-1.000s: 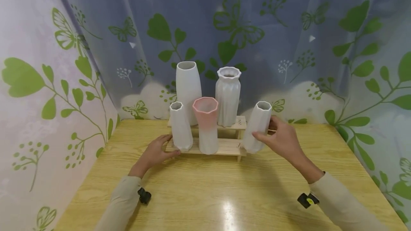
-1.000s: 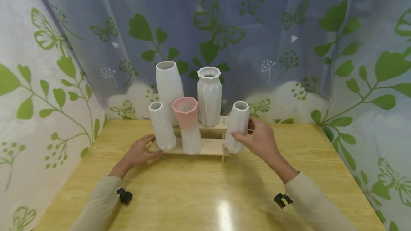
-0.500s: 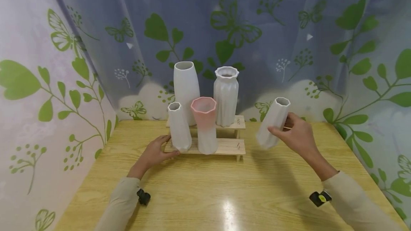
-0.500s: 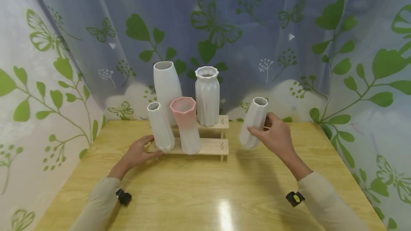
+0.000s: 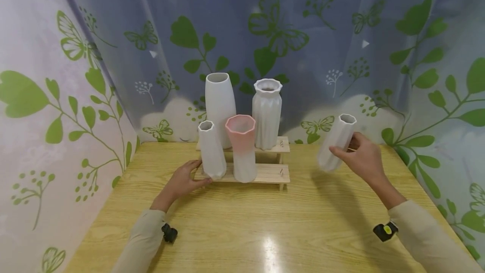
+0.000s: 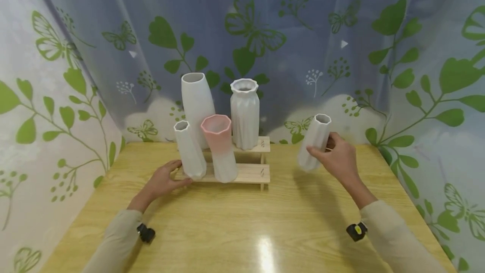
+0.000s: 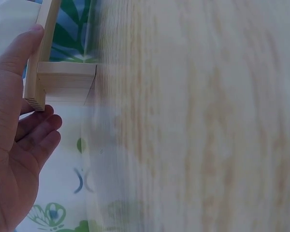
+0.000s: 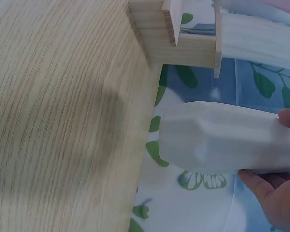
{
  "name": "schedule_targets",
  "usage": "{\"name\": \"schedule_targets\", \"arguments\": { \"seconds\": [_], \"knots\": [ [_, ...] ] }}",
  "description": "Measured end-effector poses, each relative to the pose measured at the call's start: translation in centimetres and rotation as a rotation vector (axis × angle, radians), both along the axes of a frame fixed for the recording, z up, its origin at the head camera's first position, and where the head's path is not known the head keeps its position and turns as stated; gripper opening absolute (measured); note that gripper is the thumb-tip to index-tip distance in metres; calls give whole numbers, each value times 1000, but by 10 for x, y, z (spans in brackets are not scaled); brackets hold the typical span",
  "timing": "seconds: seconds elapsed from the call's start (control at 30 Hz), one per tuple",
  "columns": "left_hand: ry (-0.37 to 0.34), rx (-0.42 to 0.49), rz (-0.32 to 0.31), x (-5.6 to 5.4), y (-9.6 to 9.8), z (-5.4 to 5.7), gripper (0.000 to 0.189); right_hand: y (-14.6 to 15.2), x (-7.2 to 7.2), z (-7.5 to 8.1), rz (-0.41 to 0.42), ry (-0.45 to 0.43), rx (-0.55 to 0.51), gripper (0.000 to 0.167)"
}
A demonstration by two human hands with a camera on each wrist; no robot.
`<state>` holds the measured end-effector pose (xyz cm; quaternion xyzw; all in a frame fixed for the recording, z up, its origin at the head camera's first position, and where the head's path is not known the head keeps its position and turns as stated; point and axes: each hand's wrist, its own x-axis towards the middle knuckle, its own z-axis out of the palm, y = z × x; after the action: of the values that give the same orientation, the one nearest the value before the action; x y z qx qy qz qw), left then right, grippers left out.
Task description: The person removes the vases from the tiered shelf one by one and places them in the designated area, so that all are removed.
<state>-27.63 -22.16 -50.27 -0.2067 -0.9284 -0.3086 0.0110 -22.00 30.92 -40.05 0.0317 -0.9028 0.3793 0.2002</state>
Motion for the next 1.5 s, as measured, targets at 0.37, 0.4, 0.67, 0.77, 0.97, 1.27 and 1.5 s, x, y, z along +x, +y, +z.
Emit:
{"name": "schedule_targets", "arguments": {
  "seconds": [0.37, 0.4, 0.67, 0.77, 0.97, 1.27, 1.5],
  "knots": [
    [3, 4, -4, -2, -1, 0, 95, 25, -12, -9, -45, 7, 23, 63],
    [0, 5, -2, -2, -1, 0, 95, 28, -13, -9, -48, 0, 28, 64],
    [-16, 17, -2, 0, -1, 0, 96, 47, -21, -16, -91, -42, 66, 68],
    [-14, 16, 0, 0, -2, 0, 97, 53, -24, -18, -104, -59, 72, 71],
    [-15, 11, 5, -1, -2, -1, 96, 65, -28, -23, -116, -116, 54, 78],
    [-20, 20, 4, 1, -2, -1, 95, 86, -34, -34, -152, -145, -1, 79],
    [-17, 26, 1, 1, -1, -1, 95, 103, -37, -43, -230, -122, 17, 74]
  ]
}}
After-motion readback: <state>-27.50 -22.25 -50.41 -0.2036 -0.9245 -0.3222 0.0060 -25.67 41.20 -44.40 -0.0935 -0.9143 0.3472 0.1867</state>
